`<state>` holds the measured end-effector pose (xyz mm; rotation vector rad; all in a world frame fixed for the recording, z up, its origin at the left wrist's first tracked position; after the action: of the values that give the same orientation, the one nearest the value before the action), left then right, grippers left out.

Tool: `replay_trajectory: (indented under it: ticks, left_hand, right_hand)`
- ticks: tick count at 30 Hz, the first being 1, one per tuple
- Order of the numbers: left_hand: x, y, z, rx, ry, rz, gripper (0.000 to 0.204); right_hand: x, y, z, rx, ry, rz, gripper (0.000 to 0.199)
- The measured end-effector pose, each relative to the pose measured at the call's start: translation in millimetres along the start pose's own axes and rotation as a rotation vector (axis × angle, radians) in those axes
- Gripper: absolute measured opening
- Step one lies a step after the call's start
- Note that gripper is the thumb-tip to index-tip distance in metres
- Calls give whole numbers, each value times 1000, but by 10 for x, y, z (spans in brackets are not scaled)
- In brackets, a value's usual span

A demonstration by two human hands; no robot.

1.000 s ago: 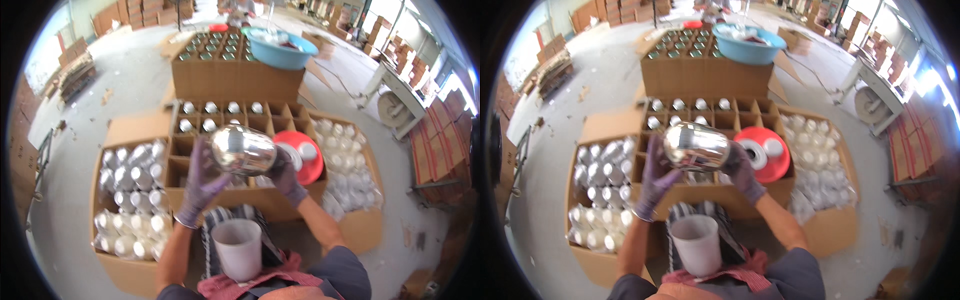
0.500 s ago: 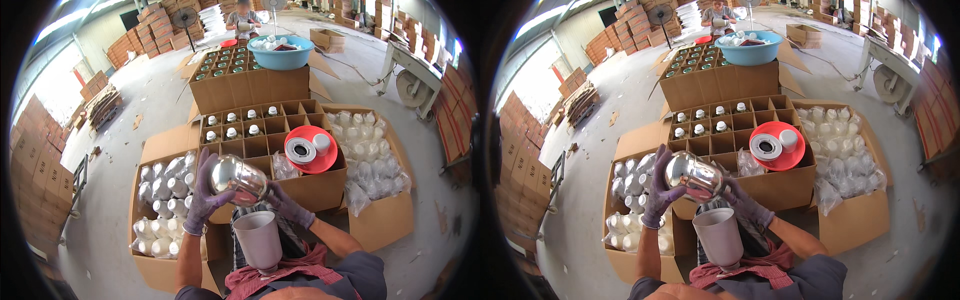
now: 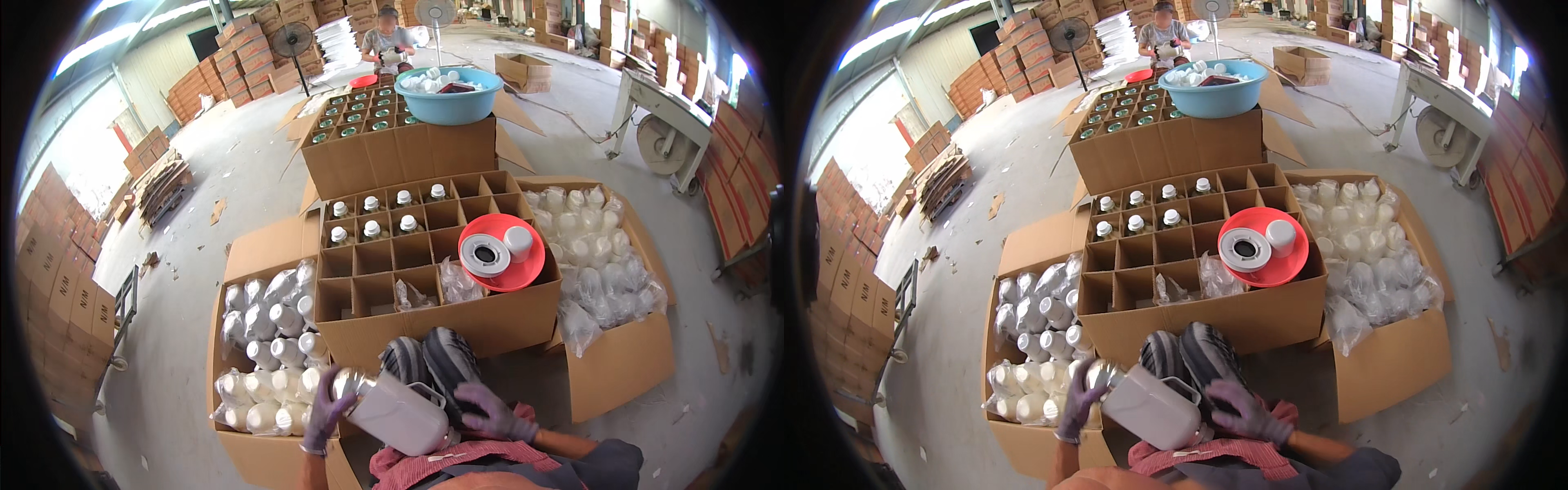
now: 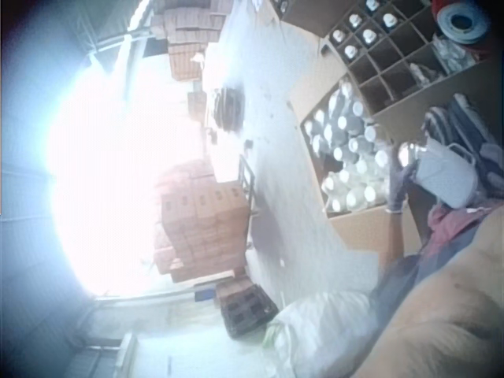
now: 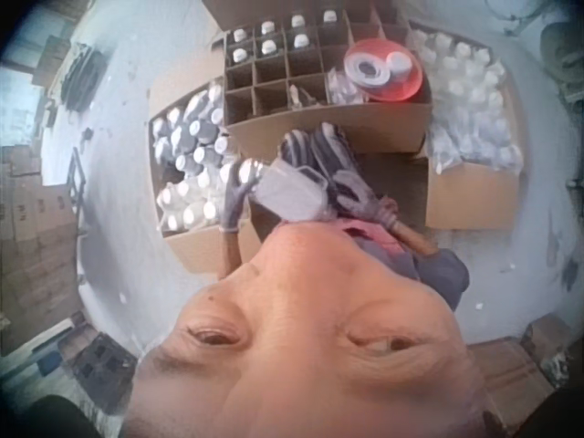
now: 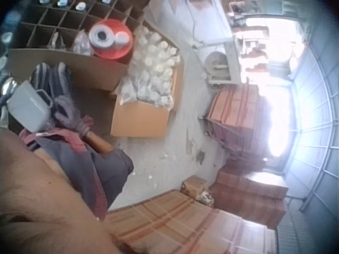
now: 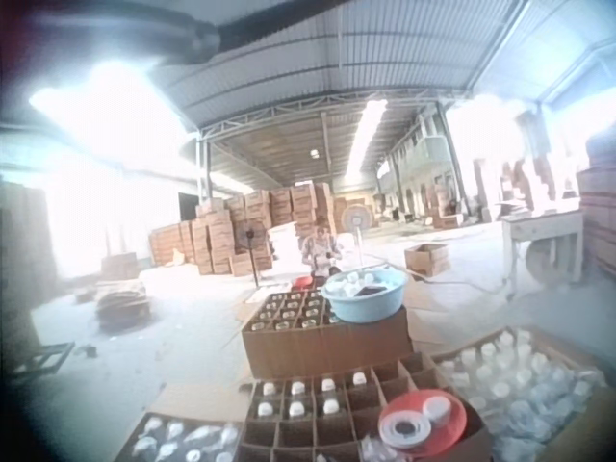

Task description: The person assembles and packs plastic bottles by inserting a inner components, placing them into a larger container, and then organizing the containers into a cardboard box.

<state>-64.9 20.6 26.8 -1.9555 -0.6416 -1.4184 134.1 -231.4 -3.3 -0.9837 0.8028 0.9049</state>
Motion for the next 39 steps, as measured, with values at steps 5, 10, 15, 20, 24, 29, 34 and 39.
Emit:
replay_trajectory:
  ticks: [5, 10, 15, 20, 24, 29, 34, 39]
  left_hand:
    - [-1432, 342, -573, -68, -167, -493, 68]
    - [-470, 698, -451, -279, 193, 336, 80]
    - [-150, 982, -360, -381, 467, 716, 68]
    - [-40, 1161, -213, -373, 334, 309, 57]
    - [0, 1190, -186, -339, 251, 104, 48]
    - [-34, 1014, -177, -274, 138, 22, 37]
    - [-86, 710, -4, -213, 33, 126, 28]
    - [-77, -10, 505, -186, -84, 937, 20]
  right_hand:
    - [-325, 246, 174, 108, -206, 234, 69]
    - [-1322, 15, 1306, -122, -445, 182, 79]
    - [-1556, -118, 1752, -129, -460, 150, 85]
    - [-1657, -360, 1896, -27, -412, 109, 87]
    - [-1778, -428, 1924, 66, -453, -47, 86]
    - [-1796, -513, 1912, 143, -539, 15, 80]
    - [-1307, -589, 1849, 169, -419, 285, 88]
    - [-752, -483, 1233, 260, -361, -107, 83]
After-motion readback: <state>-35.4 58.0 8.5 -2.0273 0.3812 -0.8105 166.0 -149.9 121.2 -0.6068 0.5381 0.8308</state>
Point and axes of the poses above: each hand's wrist, its own z-axis towards the middle knuckle, its own y-axis out of the palm, x = y × z, the point moved 10 cm from there along z, towards the middle knuckle, and after that the axes turned 6 degrees about -y, right-handed, at the moved point
